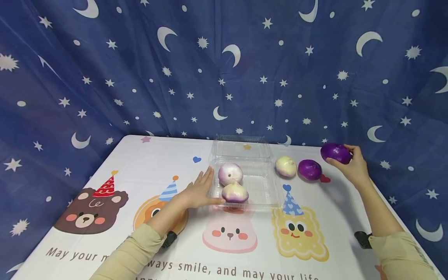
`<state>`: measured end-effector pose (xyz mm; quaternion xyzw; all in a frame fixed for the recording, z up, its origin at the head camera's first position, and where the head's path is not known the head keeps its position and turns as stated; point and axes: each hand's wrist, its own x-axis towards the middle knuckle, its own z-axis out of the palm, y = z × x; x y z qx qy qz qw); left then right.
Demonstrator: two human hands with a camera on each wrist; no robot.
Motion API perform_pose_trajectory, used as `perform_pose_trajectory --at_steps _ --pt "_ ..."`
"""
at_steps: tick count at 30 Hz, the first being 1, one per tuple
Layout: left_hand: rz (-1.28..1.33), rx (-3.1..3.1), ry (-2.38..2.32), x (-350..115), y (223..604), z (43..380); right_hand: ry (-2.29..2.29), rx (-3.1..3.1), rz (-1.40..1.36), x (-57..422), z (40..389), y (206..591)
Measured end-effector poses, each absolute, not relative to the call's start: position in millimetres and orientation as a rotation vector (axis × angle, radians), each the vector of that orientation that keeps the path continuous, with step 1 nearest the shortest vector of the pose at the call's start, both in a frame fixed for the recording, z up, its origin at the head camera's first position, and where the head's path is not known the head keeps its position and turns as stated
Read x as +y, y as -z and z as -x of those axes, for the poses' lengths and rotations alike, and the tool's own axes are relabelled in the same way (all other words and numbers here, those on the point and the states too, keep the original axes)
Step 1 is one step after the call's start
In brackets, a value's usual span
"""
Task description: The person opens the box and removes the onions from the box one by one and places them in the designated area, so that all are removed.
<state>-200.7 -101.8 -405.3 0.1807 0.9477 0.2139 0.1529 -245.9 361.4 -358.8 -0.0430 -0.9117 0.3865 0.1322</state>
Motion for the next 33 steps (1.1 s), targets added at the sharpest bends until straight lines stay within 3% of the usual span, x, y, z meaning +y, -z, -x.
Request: perform_pose_trajectory --at_steps 33 --pt "-0.516 2.72 -0.626 -101 407 201 -0.893 -2.743 0.234 392 269 399"
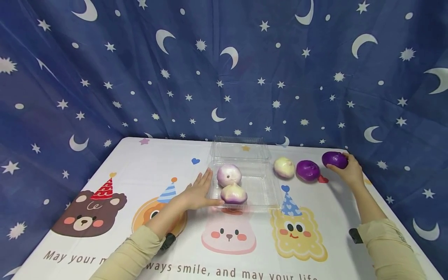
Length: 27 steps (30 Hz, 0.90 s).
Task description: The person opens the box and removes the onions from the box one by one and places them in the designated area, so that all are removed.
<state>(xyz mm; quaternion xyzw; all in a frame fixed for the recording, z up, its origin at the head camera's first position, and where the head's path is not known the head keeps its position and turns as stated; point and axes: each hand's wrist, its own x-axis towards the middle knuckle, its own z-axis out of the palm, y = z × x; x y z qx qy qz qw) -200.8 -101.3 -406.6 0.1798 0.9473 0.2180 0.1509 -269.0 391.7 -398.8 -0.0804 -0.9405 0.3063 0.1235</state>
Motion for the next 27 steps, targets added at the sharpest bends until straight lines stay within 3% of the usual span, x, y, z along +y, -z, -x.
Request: perform_pose_trajectory --at_steps 13,27 --pt "-0.523 2.713 -0.6 -102 406 201 -0.869 -2.84 0.312 394 270 415" --pt "-0.51 2.721 -0.589 -101 404 199 -0.848 -2.984 0.153 399 270 421"
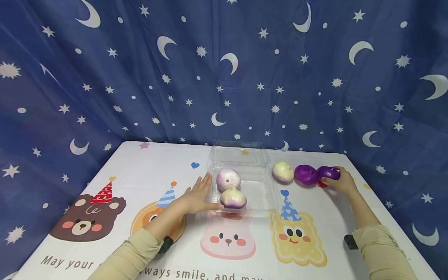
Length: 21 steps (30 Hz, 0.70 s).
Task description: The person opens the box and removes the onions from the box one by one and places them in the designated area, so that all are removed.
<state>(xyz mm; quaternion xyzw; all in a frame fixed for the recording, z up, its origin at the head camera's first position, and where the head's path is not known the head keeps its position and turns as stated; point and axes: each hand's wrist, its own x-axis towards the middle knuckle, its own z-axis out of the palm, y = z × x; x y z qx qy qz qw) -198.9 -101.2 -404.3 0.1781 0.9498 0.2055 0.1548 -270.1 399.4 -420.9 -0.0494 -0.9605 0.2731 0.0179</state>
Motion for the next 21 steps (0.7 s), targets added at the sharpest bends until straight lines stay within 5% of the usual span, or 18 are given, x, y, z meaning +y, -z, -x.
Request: perform_pose_trajectory --at_steps 21 --pt "-0.525 2.764 -0.535 -102 404 199 -0.885 -2.816 0.071 395 262 411"
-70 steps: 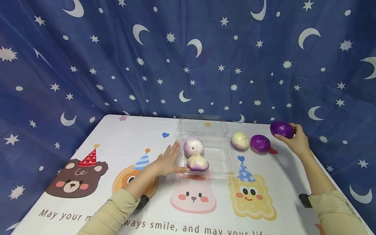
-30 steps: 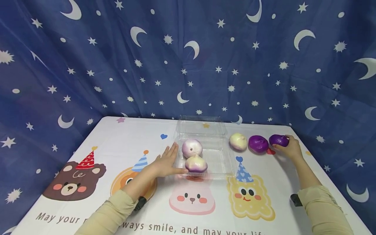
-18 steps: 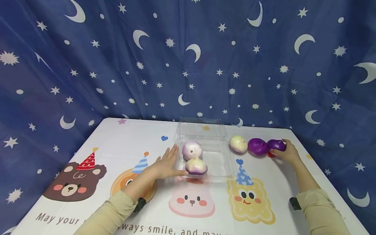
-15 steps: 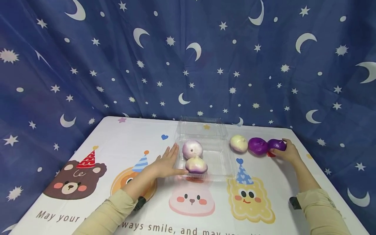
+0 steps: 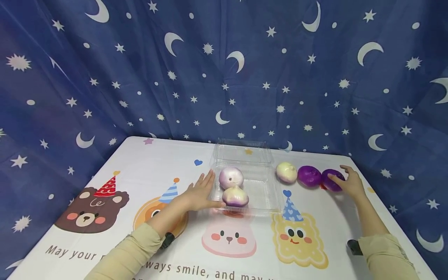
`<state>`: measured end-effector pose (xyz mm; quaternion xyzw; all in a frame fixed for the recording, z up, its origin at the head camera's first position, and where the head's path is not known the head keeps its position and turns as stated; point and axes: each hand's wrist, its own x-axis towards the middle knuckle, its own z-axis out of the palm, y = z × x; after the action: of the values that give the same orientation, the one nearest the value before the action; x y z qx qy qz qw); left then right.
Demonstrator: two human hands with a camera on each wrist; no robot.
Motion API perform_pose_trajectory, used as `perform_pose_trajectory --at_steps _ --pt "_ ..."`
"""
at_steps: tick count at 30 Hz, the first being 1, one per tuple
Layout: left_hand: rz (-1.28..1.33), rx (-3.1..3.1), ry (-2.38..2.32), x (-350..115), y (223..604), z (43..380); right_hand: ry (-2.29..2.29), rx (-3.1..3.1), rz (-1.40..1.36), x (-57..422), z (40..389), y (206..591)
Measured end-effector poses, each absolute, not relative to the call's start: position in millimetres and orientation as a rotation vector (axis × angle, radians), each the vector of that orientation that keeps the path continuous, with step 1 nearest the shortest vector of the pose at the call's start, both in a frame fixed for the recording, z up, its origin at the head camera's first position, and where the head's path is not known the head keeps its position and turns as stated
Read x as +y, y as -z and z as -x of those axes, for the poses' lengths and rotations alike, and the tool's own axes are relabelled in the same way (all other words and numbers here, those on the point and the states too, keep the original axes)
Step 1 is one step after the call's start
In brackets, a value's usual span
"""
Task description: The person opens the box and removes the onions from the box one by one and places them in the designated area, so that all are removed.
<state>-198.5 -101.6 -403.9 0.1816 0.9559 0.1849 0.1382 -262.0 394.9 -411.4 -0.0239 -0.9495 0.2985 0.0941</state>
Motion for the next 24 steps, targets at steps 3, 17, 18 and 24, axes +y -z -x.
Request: perform_pose_trajectory --at_steps 3,17,18,24 --pt "-0.527 2.763 -0.53 -103 404 198 -0.91 -2.713 0.023 388 261 411" --pt "-0.509 2.748 -0.537 -104 405 199 -0.858 -2.543 -0.239 351 246 394" --pt "-0.511 2.745 -0.538 -105 405 199 -0.853 -2.539 -0.241 348 245 394" --pt "-0.535 2.748 -0.541 -102 405 200 -0.866 -2.526 -0.248 331 240 393"
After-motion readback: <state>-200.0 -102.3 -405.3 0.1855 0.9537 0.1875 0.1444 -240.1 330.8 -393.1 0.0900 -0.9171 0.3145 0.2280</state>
